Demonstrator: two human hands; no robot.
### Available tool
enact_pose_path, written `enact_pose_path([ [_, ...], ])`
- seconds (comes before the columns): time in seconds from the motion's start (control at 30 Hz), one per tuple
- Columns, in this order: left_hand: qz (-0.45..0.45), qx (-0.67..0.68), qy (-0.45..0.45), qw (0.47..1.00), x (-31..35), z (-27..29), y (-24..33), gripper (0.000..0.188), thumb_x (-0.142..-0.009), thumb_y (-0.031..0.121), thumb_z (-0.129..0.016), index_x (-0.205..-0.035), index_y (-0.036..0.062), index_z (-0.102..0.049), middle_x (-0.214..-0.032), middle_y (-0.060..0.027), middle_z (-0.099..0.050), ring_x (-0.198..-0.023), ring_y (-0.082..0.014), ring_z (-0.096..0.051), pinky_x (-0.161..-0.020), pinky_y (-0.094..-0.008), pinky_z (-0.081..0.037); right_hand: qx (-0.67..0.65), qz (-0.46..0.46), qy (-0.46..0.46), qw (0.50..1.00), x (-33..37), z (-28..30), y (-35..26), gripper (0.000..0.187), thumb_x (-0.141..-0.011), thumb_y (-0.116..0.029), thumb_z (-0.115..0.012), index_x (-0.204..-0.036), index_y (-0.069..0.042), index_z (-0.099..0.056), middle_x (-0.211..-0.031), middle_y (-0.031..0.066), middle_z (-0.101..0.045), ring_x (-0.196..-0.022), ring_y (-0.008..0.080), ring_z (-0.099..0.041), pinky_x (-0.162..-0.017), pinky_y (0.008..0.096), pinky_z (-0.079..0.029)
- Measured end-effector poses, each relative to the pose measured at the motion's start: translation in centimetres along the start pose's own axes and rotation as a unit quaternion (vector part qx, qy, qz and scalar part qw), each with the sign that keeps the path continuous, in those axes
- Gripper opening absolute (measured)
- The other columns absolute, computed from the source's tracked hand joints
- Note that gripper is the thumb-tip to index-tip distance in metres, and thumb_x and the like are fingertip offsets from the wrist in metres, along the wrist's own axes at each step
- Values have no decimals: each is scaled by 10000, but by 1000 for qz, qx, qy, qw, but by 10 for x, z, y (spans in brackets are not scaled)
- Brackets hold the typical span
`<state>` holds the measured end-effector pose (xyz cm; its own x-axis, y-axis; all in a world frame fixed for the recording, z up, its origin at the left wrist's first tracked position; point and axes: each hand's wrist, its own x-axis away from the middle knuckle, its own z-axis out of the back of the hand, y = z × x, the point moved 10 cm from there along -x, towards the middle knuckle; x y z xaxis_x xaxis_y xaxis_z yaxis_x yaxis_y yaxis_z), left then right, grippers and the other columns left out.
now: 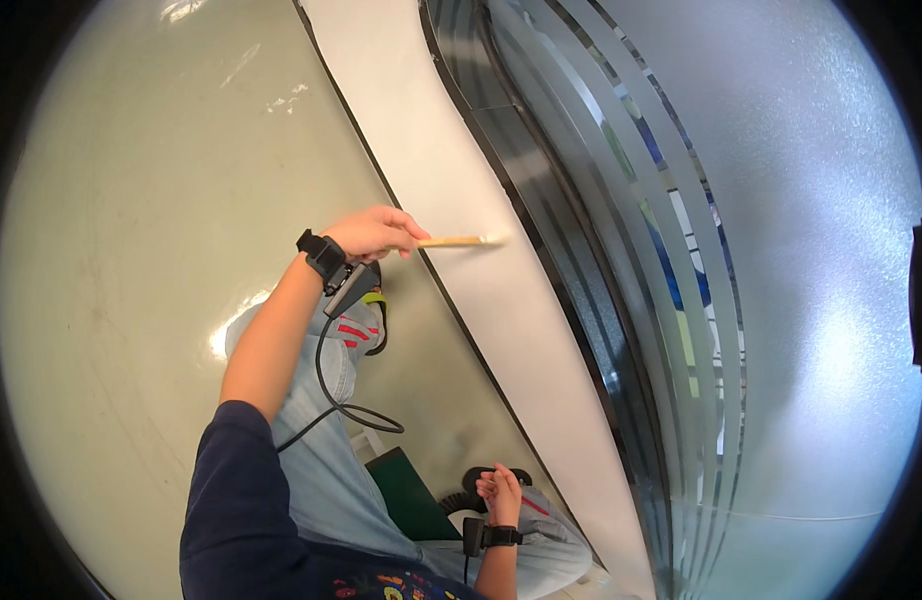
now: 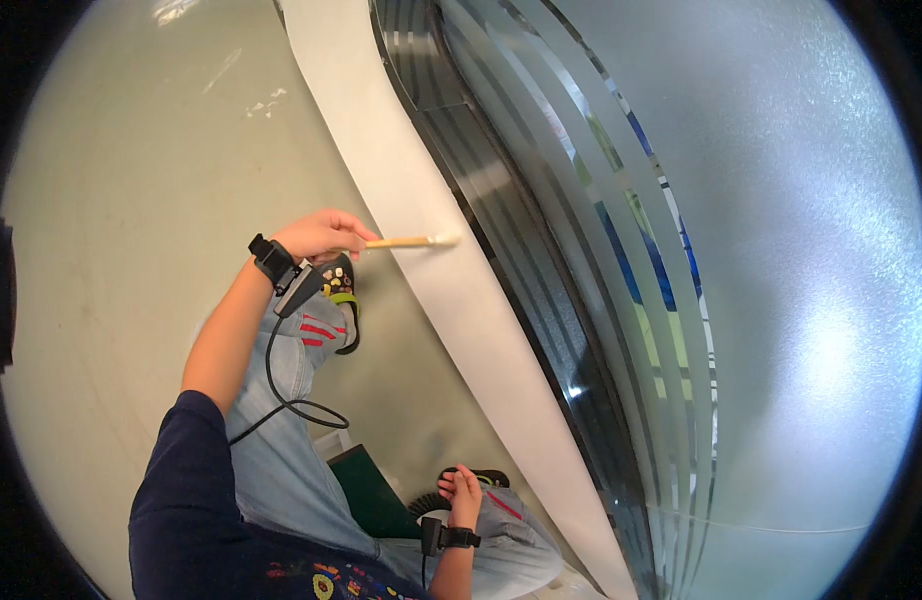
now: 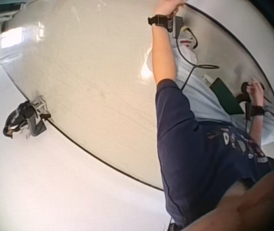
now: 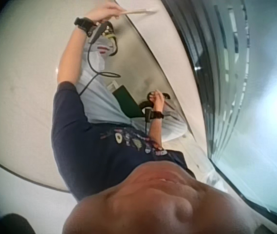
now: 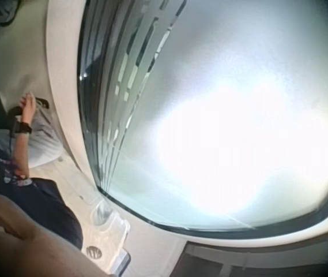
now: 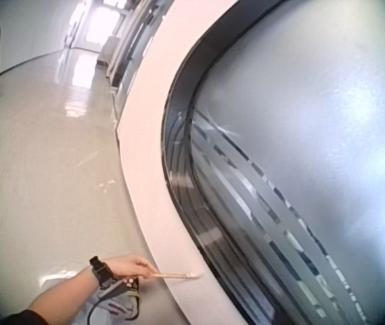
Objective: Painting a wall and the frame of a glass door using a brush.
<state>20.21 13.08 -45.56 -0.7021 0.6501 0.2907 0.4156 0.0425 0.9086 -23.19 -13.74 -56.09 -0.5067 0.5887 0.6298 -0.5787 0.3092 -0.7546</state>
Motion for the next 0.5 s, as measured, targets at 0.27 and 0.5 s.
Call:
enact_pose_path([
  [0.27,12,-19,-10,1000,-8,16,-9,217,-773,113,-533,-981,59,-562,-654,-7,-545,-364,-9,-291,-323,-172,-204,-4,15,13,1000,3,7,-3,246,-870,-164,-450,-1086,-53,-490,-851,85,-597,-687,158,-586,-570,254,-471],
  [0.5,-91,137,248,955,6,100,-3,230,-792,174,-527,-1007,92,-531,-696,1,-529,-381,-22,-294,-334,-169,-177,2,10,12,1000,7,4,-4,246,-871,-163,-452,-1087,-54,-493,-851,82,-599,-689,146,-585,-575,248,-469],
])
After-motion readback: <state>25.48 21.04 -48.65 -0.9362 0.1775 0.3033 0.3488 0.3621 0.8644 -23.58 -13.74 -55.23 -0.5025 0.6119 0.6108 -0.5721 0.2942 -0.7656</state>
